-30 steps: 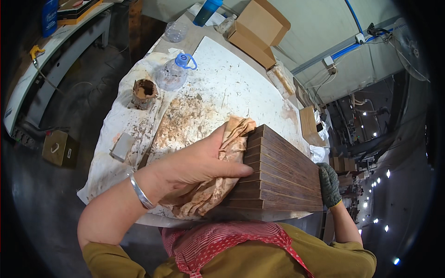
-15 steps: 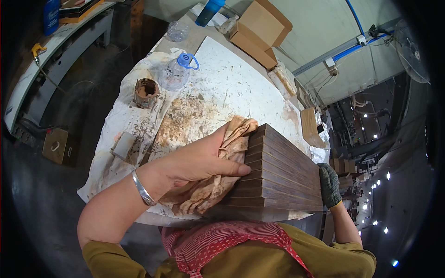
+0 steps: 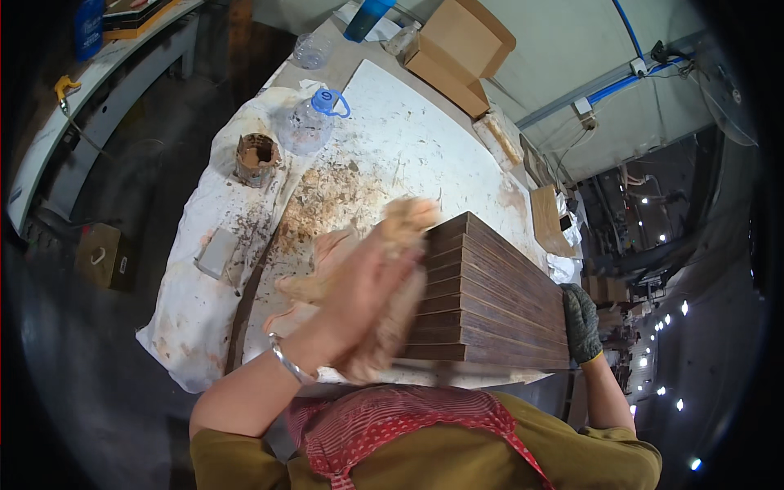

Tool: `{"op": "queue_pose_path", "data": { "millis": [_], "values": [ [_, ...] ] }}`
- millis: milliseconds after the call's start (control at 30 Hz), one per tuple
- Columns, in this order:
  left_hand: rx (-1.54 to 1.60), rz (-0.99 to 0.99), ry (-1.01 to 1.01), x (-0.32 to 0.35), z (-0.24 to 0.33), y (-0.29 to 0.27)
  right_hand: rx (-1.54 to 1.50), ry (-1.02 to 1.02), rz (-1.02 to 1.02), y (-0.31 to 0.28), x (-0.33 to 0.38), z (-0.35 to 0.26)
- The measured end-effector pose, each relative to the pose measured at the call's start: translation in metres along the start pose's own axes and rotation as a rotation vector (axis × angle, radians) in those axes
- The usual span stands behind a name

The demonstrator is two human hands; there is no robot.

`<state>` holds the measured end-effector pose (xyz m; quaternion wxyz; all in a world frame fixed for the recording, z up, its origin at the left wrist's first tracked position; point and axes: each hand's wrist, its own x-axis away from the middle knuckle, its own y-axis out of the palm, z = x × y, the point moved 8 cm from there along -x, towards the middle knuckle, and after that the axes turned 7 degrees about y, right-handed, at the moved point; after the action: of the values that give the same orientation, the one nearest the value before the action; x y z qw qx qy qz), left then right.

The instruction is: Staining and wiping wooden furniture components with a cloth and liquid stain.

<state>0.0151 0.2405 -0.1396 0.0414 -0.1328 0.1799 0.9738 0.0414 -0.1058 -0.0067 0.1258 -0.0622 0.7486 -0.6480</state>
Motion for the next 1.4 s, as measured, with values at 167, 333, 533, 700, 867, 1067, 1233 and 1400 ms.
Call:
{"op": "queue_pose_path", "data": {
  "millis": [167, 333, 533, 700, 867, 1067, 1233, 1400],
  "values": [
    [-0.287, 0.004, -0.341, 0.041, -0.097, -0.061, -0.078, 0.135, -0.017, 0.004, -0.006, 0.0],
    [-0.182, 0.143, -0.23, 0.029, -0.088, -0.043, 0.215, -0.273, 0.084, 0.0, 0.004, -0.003],
    [-0.045, -0.047, 0.171, -0.04, 0.083, 0.026, 0.096, -0.283, 0.054, -0.005, -0.006, -0.021],
    [-0.167, -0.307, 0.502, -0.129, 0.167, 0.142, 0.132, -0.479, 0.204, -0.017, -0.005, -0.029],
    [-0.635, -0.604, 0.4, -0.215, 0.065, 0.221, -0.044, -0.023, -0.175, -0.014, -0.016, 0.006],
    [-0.112, -0.647, -0.234, -0.228, -0.014, 0.298, -0.065, -0.071, -0.237, -0.024, 0.003, 0.081],
    [-0.162, -0.655, -0.369, -0.225, -0.077, 0.348, -0.153, -0.213, -0.289, -0.026, 0.011, 0.107],
    [-0.149, -0.567, -0.439, -0.195, -0.133, 0.361, -0.305, -0.04, -0.571, -0.03, 0.012, 0.18]
  ]
}}
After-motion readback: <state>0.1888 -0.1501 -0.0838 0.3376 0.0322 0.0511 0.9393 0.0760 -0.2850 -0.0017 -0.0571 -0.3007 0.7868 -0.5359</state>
